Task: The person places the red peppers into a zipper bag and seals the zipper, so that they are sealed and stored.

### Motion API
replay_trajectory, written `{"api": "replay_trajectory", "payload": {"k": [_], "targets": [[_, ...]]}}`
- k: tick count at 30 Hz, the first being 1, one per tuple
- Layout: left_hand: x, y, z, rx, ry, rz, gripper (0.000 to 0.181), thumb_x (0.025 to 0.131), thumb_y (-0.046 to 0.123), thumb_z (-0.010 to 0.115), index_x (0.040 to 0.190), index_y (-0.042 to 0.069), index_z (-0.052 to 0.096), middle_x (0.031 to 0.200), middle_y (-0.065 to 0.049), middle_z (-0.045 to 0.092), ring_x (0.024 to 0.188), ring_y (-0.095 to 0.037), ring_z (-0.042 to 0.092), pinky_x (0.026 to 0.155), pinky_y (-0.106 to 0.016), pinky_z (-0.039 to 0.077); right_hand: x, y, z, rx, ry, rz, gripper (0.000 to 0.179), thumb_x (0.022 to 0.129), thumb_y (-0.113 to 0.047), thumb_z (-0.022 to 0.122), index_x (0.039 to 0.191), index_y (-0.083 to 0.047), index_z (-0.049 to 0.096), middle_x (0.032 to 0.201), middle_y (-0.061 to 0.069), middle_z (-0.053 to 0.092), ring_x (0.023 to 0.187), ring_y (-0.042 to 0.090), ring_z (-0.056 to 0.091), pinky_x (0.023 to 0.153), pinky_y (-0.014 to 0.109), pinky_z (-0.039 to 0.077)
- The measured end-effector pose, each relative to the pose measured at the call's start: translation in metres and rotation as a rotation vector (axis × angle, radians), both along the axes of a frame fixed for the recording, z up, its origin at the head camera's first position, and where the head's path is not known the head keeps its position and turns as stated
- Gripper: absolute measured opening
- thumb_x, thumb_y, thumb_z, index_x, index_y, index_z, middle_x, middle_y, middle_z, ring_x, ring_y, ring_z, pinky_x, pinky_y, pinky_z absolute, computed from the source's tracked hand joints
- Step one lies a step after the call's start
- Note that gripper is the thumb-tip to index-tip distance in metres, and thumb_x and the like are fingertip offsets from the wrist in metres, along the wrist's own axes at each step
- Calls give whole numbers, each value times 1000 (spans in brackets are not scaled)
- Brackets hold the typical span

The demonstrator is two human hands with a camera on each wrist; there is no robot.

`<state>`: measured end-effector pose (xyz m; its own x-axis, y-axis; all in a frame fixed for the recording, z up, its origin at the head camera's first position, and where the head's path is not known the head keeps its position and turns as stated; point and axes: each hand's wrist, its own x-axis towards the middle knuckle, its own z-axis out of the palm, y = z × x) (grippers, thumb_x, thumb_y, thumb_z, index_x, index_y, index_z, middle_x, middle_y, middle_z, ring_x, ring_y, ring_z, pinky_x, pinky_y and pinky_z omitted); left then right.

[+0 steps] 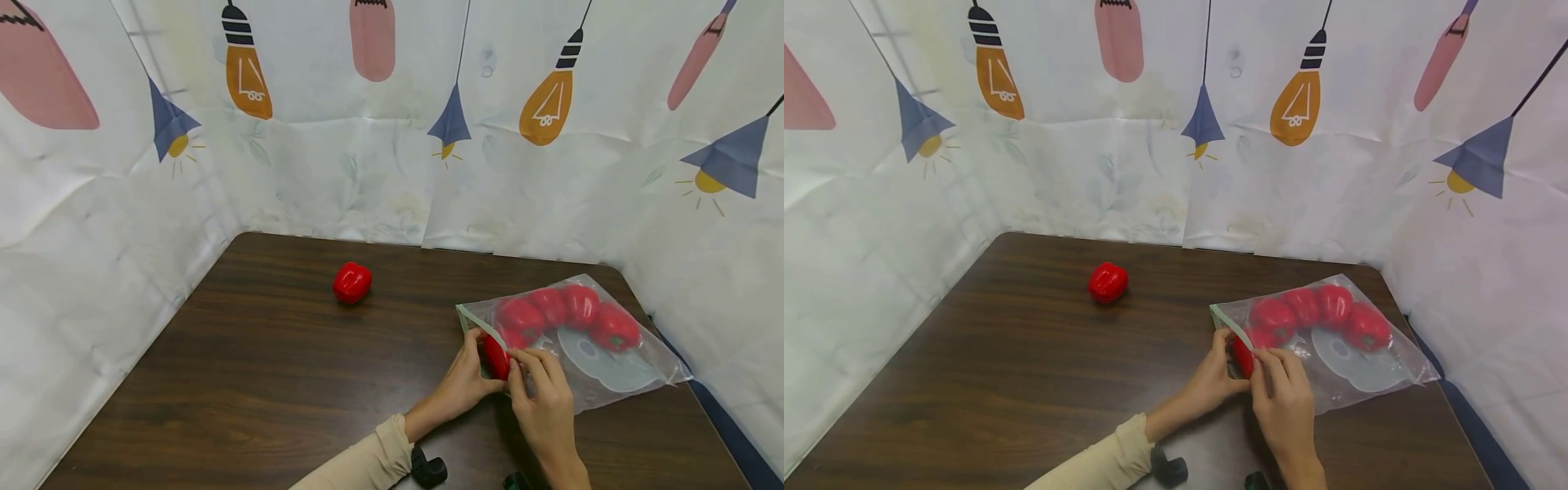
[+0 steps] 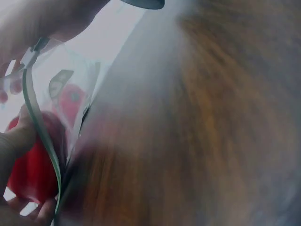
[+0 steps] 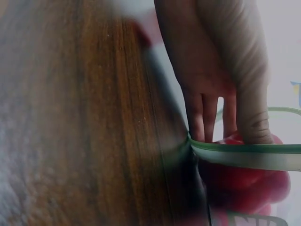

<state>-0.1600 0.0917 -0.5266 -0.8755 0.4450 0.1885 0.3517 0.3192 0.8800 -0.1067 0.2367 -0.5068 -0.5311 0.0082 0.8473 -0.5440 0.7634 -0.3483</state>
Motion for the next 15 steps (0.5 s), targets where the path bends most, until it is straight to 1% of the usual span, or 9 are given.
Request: {"api": "replay_trajectory", "payload": {"k": [3,6,9,12,15], "targets": [[-2,-1,-3,11,21,-38,89,84,28,89,148,7,32,144,-14,54,129,-22,57,104,-28,51,0,1,0,6,0,-8,21,85,4,70,104,3,77,99,16,69,80,20,59,79,10,46],[-5,-1,-6,41,58,-85,86,82,24,90,146,8,35,142,-14,53,128,-21,58,102,-25,53,1,1,1,3,-2,-14,20,85,4,70,104,2,76,99,16,69,80,20,59,78,10,46],[-8,-1,-8,68,61,-127,84,81,20,91,147,9,40,140,-15,49,123,-20,59,101,-24,54,1,1,2,-4,-2,-15,21,84,4,70,104,2,77,99,16,69,79,18,57,73,12,45],[-8,-1,-8,63,45,-135,81,82,19,90,148,9,45,140,-16,44,119,-20,60,100,-23,54,2,2,2,-6,2,-15,22,83,4,70,104,1,77,99,16,69,79,17,54,68,16,43],[-9,-2,-6,47,56,-145,74,83,20,90,144,9,51,138,-13,46,115,-20,63,100,-23,53,2,2,3,-6,8,-15,22,83,4,70,103,2,76,99,16,69,81,17,55,71,15,44]]}}
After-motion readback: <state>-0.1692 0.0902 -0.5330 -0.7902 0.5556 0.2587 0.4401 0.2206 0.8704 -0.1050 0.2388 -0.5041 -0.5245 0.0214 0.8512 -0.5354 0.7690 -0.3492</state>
